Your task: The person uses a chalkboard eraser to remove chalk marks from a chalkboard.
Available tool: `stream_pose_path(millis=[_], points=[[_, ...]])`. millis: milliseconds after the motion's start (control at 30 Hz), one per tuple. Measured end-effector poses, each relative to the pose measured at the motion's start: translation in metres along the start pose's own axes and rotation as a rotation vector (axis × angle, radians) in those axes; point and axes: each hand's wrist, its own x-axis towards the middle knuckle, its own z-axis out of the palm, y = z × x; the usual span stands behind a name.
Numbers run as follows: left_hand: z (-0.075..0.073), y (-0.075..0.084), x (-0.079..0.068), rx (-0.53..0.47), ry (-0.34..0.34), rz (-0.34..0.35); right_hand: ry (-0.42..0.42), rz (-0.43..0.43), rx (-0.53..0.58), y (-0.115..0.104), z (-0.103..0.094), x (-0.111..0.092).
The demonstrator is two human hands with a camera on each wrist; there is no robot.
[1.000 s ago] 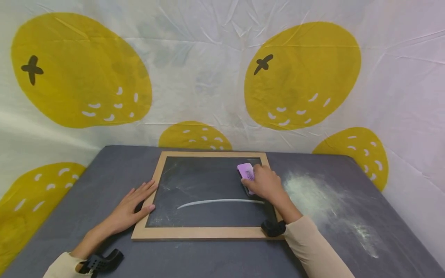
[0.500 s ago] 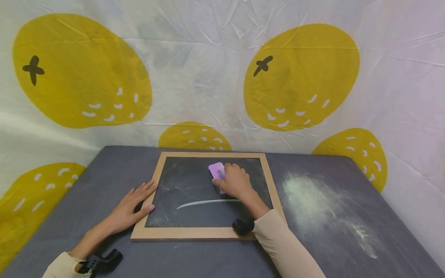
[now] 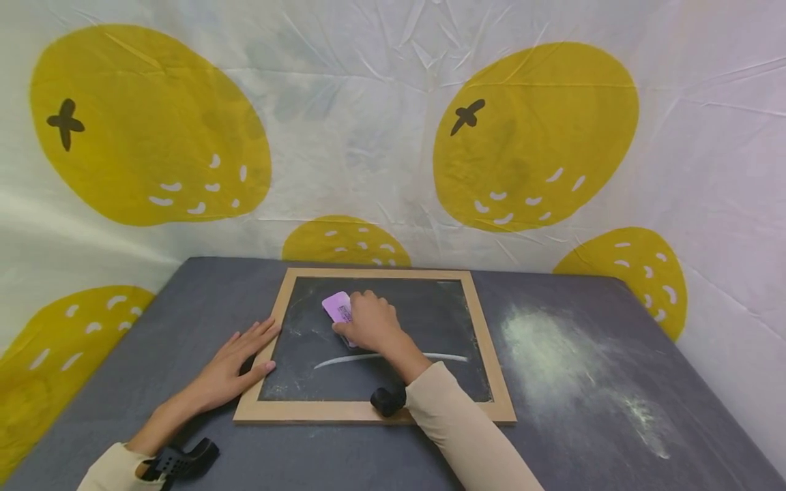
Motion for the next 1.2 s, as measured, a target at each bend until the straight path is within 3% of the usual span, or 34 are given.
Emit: stream_pose_path(millis=[333, 533, 667, 967, 1200], points=[[0.001, 0.001, 0.0, -0.007, -0.014, -0.036, -0.095, -0.139, -0.007, -0.018, 0.002, 0.001], [0.002, 0.001, 0.0, -0.003, -0.017, -0.04, -0.164, -0.194, 0.002, -0.015, -0.004, -0.002], [0.001, 0.001, 0.0, -0.006, -0.014, -0.033, -0.161, -0.198, 0.029, -0.006, -0.012, -0.008], [0.0, 0.003, 0.0, -0.017, -0.015, -0.016, -0.031, -0.045, 0.081, 0.044, -0.044, -0.035], [-0.001, 0.002, 0.0, -0.012, -0.014, -0.009, 0.004, 0.1, 0.055, 0.092, -0.057, -0.079]])
